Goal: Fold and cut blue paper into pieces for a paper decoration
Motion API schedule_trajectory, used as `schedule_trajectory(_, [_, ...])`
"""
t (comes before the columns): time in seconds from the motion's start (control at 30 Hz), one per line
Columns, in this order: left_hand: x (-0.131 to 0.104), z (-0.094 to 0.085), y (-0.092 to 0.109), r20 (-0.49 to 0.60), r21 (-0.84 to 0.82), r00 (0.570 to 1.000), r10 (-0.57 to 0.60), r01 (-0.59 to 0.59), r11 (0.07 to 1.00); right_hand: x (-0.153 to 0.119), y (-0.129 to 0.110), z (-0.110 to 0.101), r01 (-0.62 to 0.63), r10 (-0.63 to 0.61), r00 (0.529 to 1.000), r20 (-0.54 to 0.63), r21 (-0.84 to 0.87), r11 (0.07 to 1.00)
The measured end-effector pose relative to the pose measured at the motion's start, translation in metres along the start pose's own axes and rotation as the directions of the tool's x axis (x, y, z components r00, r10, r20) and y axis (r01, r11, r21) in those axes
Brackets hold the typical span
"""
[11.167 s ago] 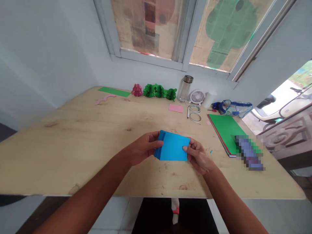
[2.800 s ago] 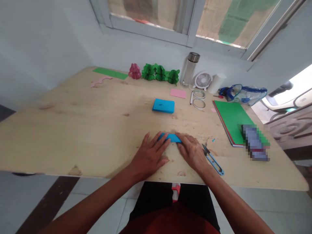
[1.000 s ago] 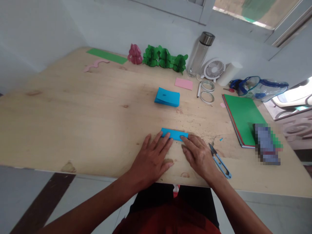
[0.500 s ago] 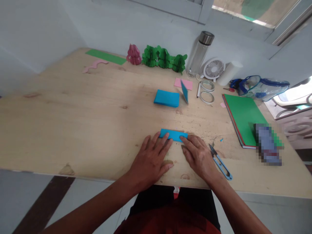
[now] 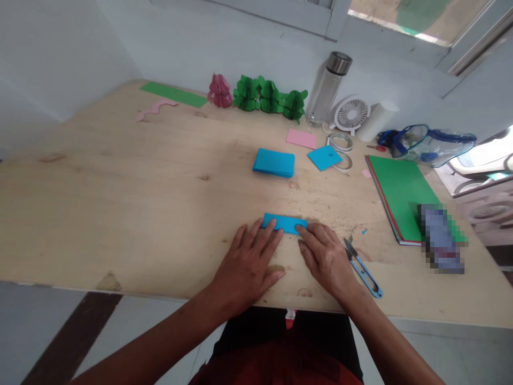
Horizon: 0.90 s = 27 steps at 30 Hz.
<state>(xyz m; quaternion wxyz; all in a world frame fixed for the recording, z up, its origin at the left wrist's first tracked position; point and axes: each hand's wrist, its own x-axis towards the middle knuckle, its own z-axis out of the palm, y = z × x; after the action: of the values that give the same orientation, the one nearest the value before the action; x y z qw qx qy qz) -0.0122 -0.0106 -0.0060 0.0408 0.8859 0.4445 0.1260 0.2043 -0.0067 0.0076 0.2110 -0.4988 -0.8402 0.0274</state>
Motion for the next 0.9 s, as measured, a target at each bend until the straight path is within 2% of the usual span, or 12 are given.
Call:
schedule_trajectory(0.37, [0.0,0.0001,-0.0003,-0.006,-0.003,1.0,0.003,-0.003,1.0,-0.0006,-0.0007,0.0004,0.008,-0.008,1.0,-0.007,-0.007,1.0])
schedule_trajectory(0.9, [0.0008,0.0003,0.0011,0.004,-0.002,1.0,-0.003,0.003,1.0,0.0004,-0.0032,-0.0039,-0.017,0.017,0.999,0.042,-0.001,1.0])
